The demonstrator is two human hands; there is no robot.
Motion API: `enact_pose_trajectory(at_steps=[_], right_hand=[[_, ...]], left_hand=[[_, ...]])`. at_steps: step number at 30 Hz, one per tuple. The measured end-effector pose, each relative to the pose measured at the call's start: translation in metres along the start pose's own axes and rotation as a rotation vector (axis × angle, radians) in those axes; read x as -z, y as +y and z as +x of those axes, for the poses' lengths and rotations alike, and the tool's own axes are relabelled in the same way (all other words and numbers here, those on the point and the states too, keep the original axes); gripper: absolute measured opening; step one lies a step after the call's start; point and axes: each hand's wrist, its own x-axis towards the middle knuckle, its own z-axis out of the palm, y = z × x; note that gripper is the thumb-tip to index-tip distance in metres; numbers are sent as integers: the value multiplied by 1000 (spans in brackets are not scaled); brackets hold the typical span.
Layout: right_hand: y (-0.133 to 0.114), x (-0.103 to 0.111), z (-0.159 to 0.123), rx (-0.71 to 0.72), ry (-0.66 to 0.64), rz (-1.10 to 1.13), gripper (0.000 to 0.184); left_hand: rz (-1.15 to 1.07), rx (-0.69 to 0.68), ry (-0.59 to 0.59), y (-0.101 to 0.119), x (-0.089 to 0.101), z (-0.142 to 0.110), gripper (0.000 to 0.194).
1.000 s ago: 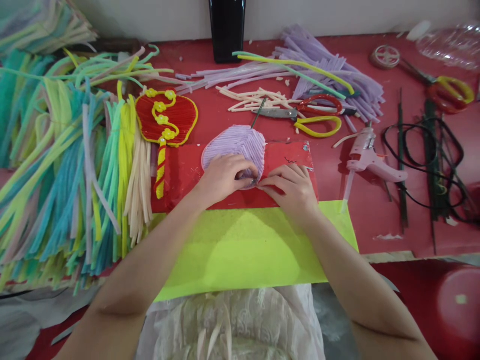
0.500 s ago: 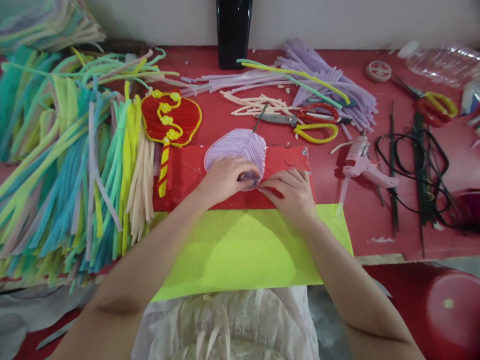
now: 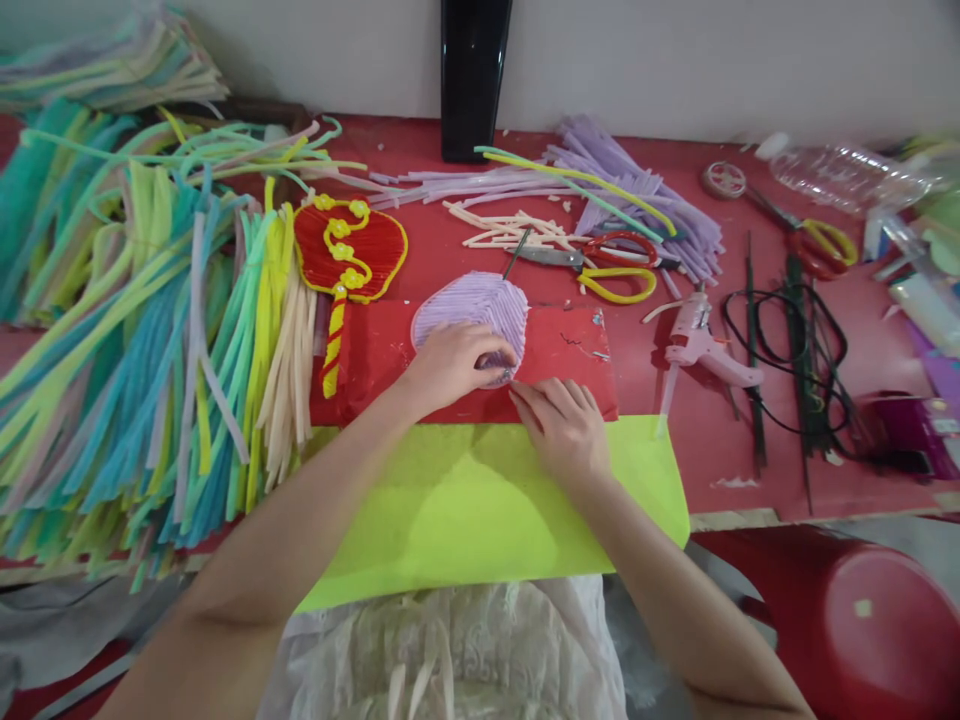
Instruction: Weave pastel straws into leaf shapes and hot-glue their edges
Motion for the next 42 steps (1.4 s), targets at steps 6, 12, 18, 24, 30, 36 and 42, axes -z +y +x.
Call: enact_pose_trajectory(at_steps=[6, 12, 18, 24, 30, 36, 42], right_hand=[[-14, -1, -13, -65, -39, -27, 29], [-14, -1, -12, -104, -30, -4, 28], [-14, -2, -12, -138, -36, 29, 29], [-13, -3, -14, -149, -31, 51, 30], [-14, -1, -12, -156, -22, 60, 30], [-14, -1, -12, -159, -40, 82, 31], [-14, -2, -13, -155, -41, 72, 31]], left_hand=[[24, 11, -13, 1, 2, 0, 14], [32, 5, 6, 2, 1, 0, 13], [40, 51, 31, 7, -1, 1, 10], [51, 49, 35, 4, -3, 2, 10], [68, 17, 28, 2, -3, 1, 10], [92, -4, 22, 1, -3, -2, 12], [102, -11, 23, 2, -3, -3, 13]])
